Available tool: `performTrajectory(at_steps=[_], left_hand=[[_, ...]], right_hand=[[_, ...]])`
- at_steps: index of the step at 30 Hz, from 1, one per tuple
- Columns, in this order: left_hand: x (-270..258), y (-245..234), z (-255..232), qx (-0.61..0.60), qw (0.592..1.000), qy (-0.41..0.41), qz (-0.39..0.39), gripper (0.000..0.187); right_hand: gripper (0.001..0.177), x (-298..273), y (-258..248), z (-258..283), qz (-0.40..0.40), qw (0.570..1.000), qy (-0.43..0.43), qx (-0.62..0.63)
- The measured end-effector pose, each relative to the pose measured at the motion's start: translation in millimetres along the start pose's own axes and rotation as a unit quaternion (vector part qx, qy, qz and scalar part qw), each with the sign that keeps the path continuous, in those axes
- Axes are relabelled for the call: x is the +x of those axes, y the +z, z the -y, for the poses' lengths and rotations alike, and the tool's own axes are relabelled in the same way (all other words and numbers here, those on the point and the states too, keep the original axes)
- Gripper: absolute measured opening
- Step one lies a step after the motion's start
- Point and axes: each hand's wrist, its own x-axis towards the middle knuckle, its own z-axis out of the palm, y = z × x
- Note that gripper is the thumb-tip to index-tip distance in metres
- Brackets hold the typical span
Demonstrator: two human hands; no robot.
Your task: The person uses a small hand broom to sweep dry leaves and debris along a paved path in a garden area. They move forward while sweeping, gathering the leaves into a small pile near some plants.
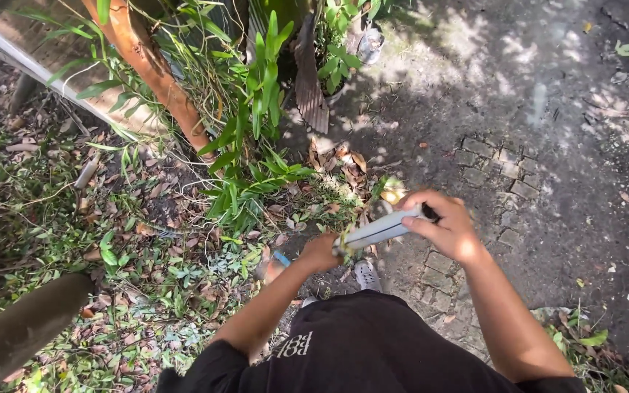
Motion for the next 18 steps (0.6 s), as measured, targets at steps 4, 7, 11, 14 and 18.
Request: performTrajectory(at_steps=[4, 7, 11, 14, 18], left_hand=[[-65.9, 12.7, 30.6, 0.008, 0.998, -0.064, 0.026, 0.072], [-50.6, 72.6, 104.1, 0.042, 0.991, -0.114, 0.048, 0.067], [-29.1, 104.3, 129.0, 0.013, 0.978, -0.208, 0.027, 0.049], [10.8, 84.9, 98.0, -0.011, 0.977, -0.212, -0.007, 0.052], [80.3, 65.1, 55.1, 0.014, 0.987, -0.154, -0.03, 0.056]], right_hand=[[0.023, -10.2, 60.6, -15.6, 0.069, 0.977, 0.159, 0.127], [0.026, -29.6, 111.7, -55.6, 0.102, 0.974, 0.153, 0.133], [0.023, -37.1, 124.2, -43.1, 0.177, 0.962, 0.179, 0.103], [0.022, -22.7, 104.8, -59.0, 0.165, 0.973, 0.16, 0.015], [0.022, 5.9, 50.0, -58.0, 0.093, 0.993, 0.046, -0.051]])
